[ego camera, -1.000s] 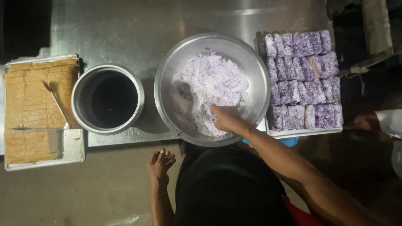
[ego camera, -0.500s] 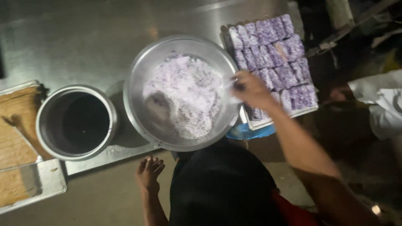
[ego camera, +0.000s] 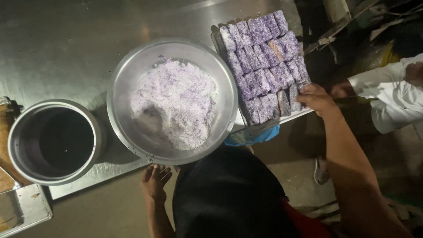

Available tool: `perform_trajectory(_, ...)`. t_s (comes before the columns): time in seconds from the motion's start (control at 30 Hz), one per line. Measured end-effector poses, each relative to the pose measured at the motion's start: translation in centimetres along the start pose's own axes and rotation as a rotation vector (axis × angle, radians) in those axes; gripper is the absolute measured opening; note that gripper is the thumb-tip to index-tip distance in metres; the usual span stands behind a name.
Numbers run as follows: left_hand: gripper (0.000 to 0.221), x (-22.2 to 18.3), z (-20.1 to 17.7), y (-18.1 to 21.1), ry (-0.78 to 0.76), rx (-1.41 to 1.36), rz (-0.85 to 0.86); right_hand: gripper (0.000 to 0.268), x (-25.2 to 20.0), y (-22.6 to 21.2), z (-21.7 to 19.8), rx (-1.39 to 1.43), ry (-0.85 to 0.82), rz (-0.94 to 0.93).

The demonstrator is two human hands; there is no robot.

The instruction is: The recorder is dipping sliced pastries into a dark purple syrup using tongs, then coating them in a white powder (likely coconut or sugar) and arranging them on a tray.

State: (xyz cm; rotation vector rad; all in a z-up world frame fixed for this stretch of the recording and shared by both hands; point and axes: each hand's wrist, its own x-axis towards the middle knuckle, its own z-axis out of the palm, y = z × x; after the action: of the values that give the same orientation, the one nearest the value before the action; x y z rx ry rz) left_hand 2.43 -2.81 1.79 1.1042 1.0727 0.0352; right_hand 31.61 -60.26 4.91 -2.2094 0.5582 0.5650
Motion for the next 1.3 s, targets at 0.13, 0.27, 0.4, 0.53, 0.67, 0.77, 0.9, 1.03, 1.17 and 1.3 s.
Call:
perform_trajectory(0.13,0.029,0.9,-0.9,-0.6,-0.033,-0.048,0.044,0.052,1.1,1.1,0.4,-0.012,-0.072,0.035)
perform_trajectory(0.27,0.028,0.8,-1.6,-0.5,-0.024,-0.057,0.043,0.051,2.8,3.3,0.3,0.033,-0.140,0.008)
perform_trajectory(0.4,0.028,-0.5,-1.2,0.5,0.041,-0.072,-0.007,0.045,3.0,3.7,0.4,-0.063,-0.134,-0.054)
perform_trajectory(0.53,0.031,0.4,-2.2,-1.3,0.053,-0.097,0.012,0.032,-0.9,-3.4,1.2,-0.399,0.008,-0.213)
perform_trajectory(0.67,0.032,0.9,-3.4,-2.1,0.075,-0.162,0.009,0.021,-3.3,-12.2,6.1,-0.326,0.190,-0.689)
perform_trajectory(0.77,0.032,-0.4,-3.9,-1.1,0.103,-0.179,0.026,0.026,-4.1,-18.7,14.3,-0.076,0.044,-0.950)
perform_trajectory(0.9,0.033,-1.7,-5.6,-0.8,0.147,-0.206,0.101,0.042,-4.9,-25.8,27.7,-0.032,-0.207,-1.116)
perform_trajectory(1.03,0.033,-1.5,-10.0,-4.2,0.214,-0.340,0.095,0.045,-6.3,-30.1,37.3,-0.499,-0.176,-1.115)
perform_trajectory(1.17,0.033,-3.9,-12.7,-4.9,0.343,-0.377,0.104,0.071,-7.2,-29.5,42.2,-0.686,-0.018,-1.175)
perform_trajectory(1.3,0.032,-5.0,-14.0,-6.5,0.415,-0.444,0.070,0.066,-7.5,-28.4,41.1,-0.857,-0.291,-0.990)
